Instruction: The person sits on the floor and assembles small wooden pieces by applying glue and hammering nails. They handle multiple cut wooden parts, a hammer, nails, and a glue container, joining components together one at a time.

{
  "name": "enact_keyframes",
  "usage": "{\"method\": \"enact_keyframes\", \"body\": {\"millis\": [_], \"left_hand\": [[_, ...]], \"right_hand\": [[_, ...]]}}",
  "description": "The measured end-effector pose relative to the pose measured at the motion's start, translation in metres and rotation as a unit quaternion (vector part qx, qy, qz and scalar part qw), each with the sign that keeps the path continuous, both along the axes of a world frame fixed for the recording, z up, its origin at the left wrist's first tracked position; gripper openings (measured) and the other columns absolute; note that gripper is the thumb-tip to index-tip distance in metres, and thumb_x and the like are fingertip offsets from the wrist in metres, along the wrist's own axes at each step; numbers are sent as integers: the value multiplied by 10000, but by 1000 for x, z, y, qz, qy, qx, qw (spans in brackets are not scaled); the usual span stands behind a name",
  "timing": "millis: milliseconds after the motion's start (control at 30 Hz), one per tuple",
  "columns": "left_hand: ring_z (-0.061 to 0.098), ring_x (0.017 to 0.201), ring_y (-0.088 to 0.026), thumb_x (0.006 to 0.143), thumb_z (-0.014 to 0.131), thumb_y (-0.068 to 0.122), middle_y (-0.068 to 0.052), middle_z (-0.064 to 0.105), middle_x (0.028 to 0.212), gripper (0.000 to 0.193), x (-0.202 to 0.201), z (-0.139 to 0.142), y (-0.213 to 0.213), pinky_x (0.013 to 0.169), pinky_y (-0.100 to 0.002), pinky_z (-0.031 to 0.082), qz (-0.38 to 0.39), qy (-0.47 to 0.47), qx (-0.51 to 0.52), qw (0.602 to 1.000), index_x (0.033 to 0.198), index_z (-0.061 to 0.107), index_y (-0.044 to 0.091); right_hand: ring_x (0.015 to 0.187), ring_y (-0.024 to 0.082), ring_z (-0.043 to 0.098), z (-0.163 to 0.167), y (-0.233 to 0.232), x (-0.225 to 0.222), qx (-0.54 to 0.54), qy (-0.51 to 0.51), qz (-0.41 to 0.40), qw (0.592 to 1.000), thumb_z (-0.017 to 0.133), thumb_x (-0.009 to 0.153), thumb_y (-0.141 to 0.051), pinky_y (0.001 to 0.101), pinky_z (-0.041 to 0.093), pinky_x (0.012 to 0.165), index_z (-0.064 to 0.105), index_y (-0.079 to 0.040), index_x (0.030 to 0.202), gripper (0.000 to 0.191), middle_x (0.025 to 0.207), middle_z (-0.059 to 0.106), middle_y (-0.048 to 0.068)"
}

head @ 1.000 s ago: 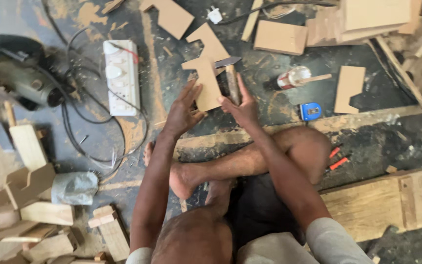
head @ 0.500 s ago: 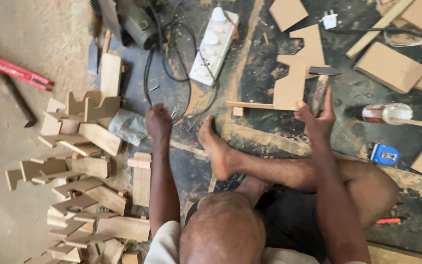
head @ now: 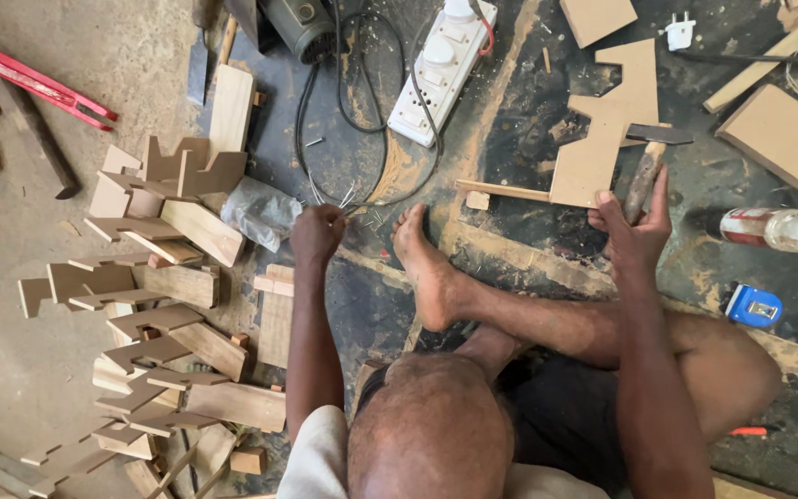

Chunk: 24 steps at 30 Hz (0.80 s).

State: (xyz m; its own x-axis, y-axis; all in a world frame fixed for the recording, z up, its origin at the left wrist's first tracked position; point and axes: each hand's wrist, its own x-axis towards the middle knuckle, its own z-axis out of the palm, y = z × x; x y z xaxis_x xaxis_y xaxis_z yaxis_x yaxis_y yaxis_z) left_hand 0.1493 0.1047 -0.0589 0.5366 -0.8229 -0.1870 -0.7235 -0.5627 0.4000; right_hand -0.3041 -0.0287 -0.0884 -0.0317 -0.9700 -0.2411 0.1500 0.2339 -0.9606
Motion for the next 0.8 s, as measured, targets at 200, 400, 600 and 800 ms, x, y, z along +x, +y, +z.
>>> {"method": "enact_keyframes", "body": {"millis": [200,400,600,800], "left_hand": [[715,816,-311,920,684,174,-55,742,969,121,-20,-6,-8,702,-473,570,-62,-49,-65,995,911,805,177],[692,944,-328,961,607,138,-102,701,981,134,-16,-19,-7,776,-475,556,-157,-74,-77,982,968,739,119],[665,914,-364,910,571,94,-164,659,953,111,-25,-32,-10,756,-478,557,-290,-180,20,940,964,663,64],[654,891,-368,988,612,23,-186,661,997,191,-69,-9,-27,781,-492,543,-204,17,-171,964,1169,666,5]], "right_hand": [[850,145,721,4,0,3,0,-9,-4,1000,781,989,-52,275,639,718,178,-10,1716,946,1173,712,140],[805,141,705,6,-2,5,5,-7,-11,1000,782,972,-71,267,622,687,174,-20,1704,953,1155,708,129],[742,116,695,12,-5,6,3,30,-23,999,767,950,-103,268,624,637,195,-49,1679,928,1035,725,98],[747,109,691,25,-2,9,-5,35,-32,999,793,932,-128,260,619,634,228,-42,1669,933,1053,725,98]]}}
